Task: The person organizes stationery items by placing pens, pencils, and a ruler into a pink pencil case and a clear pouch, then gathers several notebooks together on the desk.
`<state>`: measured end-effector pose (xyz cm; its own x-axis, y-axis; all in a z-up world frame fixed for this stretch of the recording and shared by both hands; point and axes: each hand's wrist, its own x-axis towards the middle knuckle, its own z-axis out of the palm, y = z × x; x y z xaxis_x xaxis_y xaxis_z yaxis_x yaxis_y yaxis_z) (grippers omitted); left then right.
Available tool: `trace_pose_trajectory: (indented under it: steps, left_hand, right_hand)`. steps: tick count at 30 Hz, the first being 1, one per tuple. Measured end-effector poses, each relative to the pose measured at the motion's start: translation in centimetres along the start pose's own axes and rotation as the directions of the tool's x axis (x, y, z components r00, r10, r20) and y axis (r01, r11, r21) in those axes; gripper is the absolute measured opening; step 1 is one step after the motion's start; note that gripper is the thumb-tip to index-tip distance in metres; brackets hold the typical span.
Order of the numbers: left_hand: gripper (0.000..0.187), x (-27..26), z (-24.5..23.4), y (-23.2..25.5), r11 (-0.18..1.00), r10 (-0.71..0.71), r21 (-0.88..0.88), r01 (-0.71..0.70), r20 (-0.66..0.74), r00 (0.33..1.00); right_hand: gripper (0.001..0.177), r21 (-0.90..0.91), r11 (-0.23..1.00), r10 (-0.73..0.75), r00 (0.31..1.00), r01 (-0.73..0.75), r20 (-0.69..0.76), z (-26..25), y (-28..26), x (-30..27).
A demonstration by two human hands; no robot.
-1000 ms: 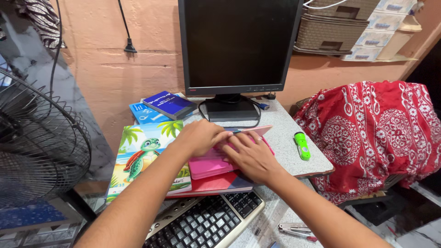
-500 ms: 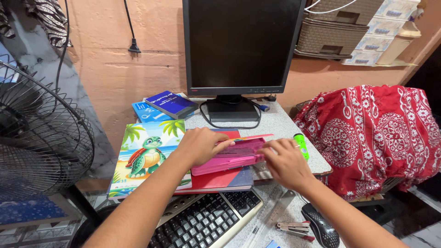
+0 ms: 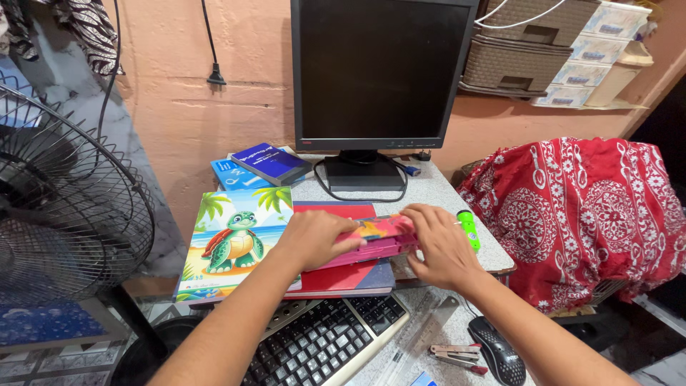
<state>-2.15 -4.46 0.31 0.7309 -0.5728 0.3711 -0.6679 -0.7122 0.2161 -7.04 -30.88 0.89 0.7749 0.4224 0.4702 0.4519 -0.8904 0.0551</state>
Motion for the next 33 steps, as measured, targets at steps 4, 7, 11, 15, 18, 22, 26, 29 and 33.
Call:
trace_pose_trajectory:
  steps: [4, 7, 11, 15, 18, 22, 26, 29, 33]
  left_hand:
    - [0.048, -0.9, 1.2, 0.0, 0.999, -0.005, -0.040, 0.004, -0.029, 1.000]
    - [0.050, -1.4, 1.7, 0.3, 0.992, -0.093, -0.089, 0.091, -0.010, 0.996]
    - [0.050, -1.4, 1.9, 0.4, 0.974, -0.172, -0.145, 0.172, 0.013, 0.985]
    - [0.052, -1.3, 1.8, 0.4, 0.968, -0.193, -0.162, 0.192, 0.014, 0.981]
    - [0.051, -1.5, 1.7, 0.6, 0.952, -0.235, -0.195, 0.237, 0.034, 0.971]
    - [0.058, -1.6, 1.6, 0.7, 0.949, -0.247, -0.182, 0.259, 0.086, 0.965]
    - [0.100, -2.2, 1.9, 1.0, 0.990, 0.028, 0.138, -0.026, -0.009, 1.000]
    - [0.091, -2.4, 2.9, 1.6, 0.982, -0.057, 0.182, 0.055, 0.009, 0.998]
    - [0.079, -2.7, 3.3, 1.9, 0.972, 0.001, 0.234, 0.014, -0.065, 0.998]
  right_hand:
    - [0.085, 0.067, 0.997, -0.060, 0.954, 0.042, 0.293, 1.2, 0.3, 0.0]
    - [0.088, 0.122, 0.993, -0.031, 0.962, -0.002, 0.269, 3.1, 0.1, -0.6]
    - [0.092, 0.047, 0.999, -0.001, 0.962, -0.012, 0.274, 4.2, -0.1, -1.0]
    - [0.097, 0.025, 0.999, 0.031, 0.955, -0.040, 0.294, 4.4, -0.5, -0.9]
    - [0.095, 0.014, 0.999, 0.040, 0.954, -0.047, 0.297, 4.7, -0.5, -0.8]
    - [0.090, 0.025, 0.997, 0.062, 0.961, -0.071, 0.268, 5.0, -0.5, -1.0]
    - [0.100, 0.008, 0.996, 0.079, 0.944, -0.086, 0.321, 4.5, -0.8, -0.7]
    - [0.099, 0.001, 0.997, 0.078, 0.944, -0.082, 0.321, 4.5, -0.8, -0.8]
    - [0.093, -0.013, 0.998, 0.065, 0.947, -0.064, 0.314, 4.6, -0.8, -1.1]
